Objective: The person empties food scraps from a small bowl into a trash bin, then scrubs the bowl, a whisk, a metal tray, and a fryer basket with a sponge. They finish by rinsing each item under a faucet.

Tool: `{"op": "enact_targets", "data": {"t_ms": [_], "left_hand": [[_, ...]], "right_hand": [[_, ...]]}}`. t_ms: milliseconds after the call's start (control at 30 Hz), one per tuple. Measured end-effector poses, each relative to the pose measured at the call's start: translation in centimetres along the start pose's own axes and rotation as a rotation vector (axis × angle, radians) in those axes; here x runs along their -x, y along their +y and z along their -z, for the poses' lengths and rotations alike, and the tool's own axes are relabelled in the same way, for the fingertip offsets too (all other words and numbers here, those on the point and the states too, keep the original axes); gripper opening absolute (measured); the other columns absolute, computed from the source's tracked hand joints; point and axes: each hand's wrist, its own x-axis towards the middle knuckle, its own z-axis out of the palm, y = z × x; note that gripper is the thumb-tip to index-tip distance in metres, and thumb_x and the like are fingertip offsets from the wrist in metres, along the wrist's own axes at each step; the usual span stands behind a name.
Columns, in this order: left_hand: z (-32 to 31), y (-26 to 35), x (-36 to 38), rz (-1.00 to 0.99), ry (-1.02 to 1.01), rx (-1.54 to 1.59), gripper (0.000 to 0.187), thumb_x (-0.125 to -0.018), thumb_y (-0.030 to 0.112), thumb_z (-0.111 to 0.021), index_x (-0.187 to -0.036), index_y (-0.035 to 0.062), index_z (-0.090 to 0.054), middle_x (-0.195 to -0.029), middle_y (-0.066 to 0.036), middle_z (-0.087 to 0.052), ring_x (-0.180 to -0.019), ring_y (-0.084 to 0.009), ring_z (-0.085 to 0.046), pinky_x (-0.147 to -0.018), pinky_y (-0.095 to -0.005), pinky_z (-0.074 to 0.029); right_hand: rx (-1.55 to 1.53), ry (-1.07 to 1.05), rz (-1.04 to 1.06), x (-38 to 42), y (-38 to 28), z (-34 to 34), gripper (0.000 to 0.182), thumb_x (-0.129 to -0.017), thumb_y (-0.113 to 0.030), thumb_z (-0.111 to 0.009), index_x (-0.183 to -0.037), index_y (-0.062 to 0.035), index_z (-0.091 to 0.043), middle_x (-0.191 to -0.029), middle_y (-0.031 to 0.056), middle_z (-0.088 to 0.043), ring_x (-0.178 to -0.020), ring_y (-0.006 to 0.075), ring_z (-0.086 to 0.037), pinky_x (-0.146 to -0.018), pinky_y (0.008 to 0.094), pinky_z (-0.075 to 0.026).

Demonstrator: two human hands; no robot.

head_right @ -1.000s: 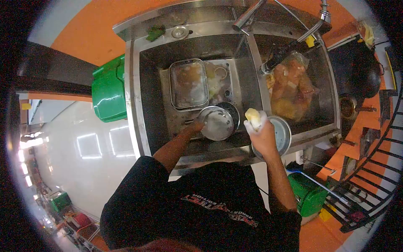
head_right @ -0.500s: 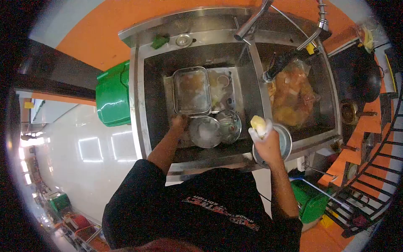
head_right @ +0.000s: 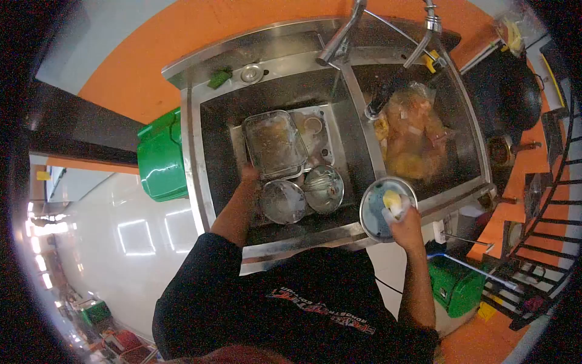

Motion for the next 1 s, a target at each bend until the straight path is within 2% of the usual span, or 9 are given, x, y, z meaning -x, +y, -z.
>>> {"op": "enact_targets", "data": {"t_ms": [67,300,333,467,567,700,767,900,1000], "left_hand": [[-0.7,1.5,0.0,-0.216,0.330,0.101,0.021,-0.081,0.012,-0.059,-0.096,-0.0022,-0.062,-0.091,-0.022,-0.067,-0.084,-0.0421,-0.065,-0.074,-0.0494,-0.050],[7.2,11.1,11.2,-0.821,0.551,-0.341,0.022,-0.074,0.000,-0.058,-0.095,-0.0016,-0.062,-0.096,-0.023,-0.062,-0.091,-0.0429,-0.061,-0.077,-0.0450,-0.050],[8.1,11.7,12.1,-0.918,0.582,-0.350,0.022,-0.072,-0.002,-0.056,-0.094,-0.0017,-0.061,-0.097,-0.022,-0.060,-0.093,-0.0421,-0.060,-0.079,-0.0444,-0.049],[9.4,11.4,12.2,-1.194,0.671,-0.159,0.022,-0.071,-0.007,-0.051,-0.092,-0.0015,-0.058,-0.098,-0.020,-0.059,-0.091,-0.0403,-0.060,-0.082,-0.0430,-0.049],[10.4,9.9,14.0,-0.905,0.566,0.069,0.020,-0.079,-0.001,-0.053,-0.097,0.0028,-0.060,-0.086,-0.014,-0.058,-0.083,-0.0373,-0.056,-0.078,-0.0410,-0.044],[11.0,3.7,11.3,-0.591,0.468,0.355,0.022,-0.088,0.005,-0.054,-0.109,0.0073,-0.060,-0.085,-0.006,-0.058,-0.077,-0.0250,-0.055,-0.070,-0.0361,-0.045],[9.9,4.5,15.0,-0.510,0.213,0.714,0.026,-0.095,0.009,-0.052,-0.120,0.0124,-0.049,-0.105,-0.005,-0.062,-0.082,-0.0188,-0.058,-0.073,-0.0371,-0.053],[7.5,8.6,24.8,-0.299,-0.035,1.165,0.037,-0.094,0.001,-0.042,-0.129,0.0120,-0.051,-0.114,-0.009,-0.060,-0.088,-0.0202,-0.060,-0.078,-0.0393,-0.055],[5.1,7.5,25.7,-0.399,-0.108,1.243,0.047,-0.089,-0.009,-0.041,-0.132,0.0055,-0.050,-0.117,-0.010,-0.060,-0.098,-0.0207,-0.060,-0.085,-0.0369,-0.051]], "right_hand": [[-0.022,-0.078,-0.057,-0.1,1.7,-1.0,0.046,-0.079,-0.010,-0.069,-0.120,0.0000,-0.053,-0.103,0.0221,-0.065,-0.099,0.0346,-0.064,-0.087,0.0398,-0.050],[0.419,-0.248,-0.074,-0.6,5.3,-5.8,0.072,-0.075,-0.011,-0.069,-0.137,0.0001,-0.034,-0.134,0.0298,-0.047,-0.124,0.0482,-0.045,-0.104,0.0469,-0.039],[0.691,-0.129,0.069,-0.1,8.5,-7.6,0.071,-0.076,-0.013,-0.069,-0.137,0.0026,-0.037,-0.131,0.0295,-0.048,-0.121,0.0513,-0.045,-0.104,0.0470,-0.039],[0.609,-0.122,0.206,-1.5,13.2,-8.0,0.064,-0.077,-0.013,-0.069,-0.133,0.0049,-0.043,-0.127,0.0299,-0.049,-0.118,0.0497,-0.048,-0.103,0.0476,-0.040],[0.330,-0.185,0.261,-2.0,12.2,-6.5,0.060,-0.078,-0.007,-0.066,-0.132,0.0030,-0.042,-0.120,0.0284,-0.057,-0.112,0.0449,-0.055,-0.094,0.0466,-0.043],[-0.112,0.117,0.091,-0.7,-4.2,-2.0,0.039,-0.076,-0.004,-0.066,-0.112,0.0020,-0.051,-0.117,0.0250,-0.055,-0.104,0.0404,-0.060,-0.087,0.0425,-0.047],[-0.007,0.178,0.546,-2.4,-7.0,-4.3,0.044,-0.074,-0.003,-0.067,-0.115,-0.0006,-0.052,-0.111,0.0224,-0.058,-0.100,0.0371,-0.062,-0.086,0.0423,-0.049],[-0.022,-0.423,0.615,-5.2,-16.2,-12.8,0.048,-0.072,-0.004,-0.071,-0.118,-0.0060,-0.058,-0.111,0.0203,-0.060,-0.104,0.0381,-0.060,-0.089,0.0452,-0.049],[0.021,-0.361,0.915,-8.5,-18.3,-21.5,0.034,-0.077,-0.010,-0.069,-0.110,-0.0078,-0.062,-0.100,0.0168,-0.064,-0.093,0.0370,-0.064,-0.083,0.0442,-0.052]]}}
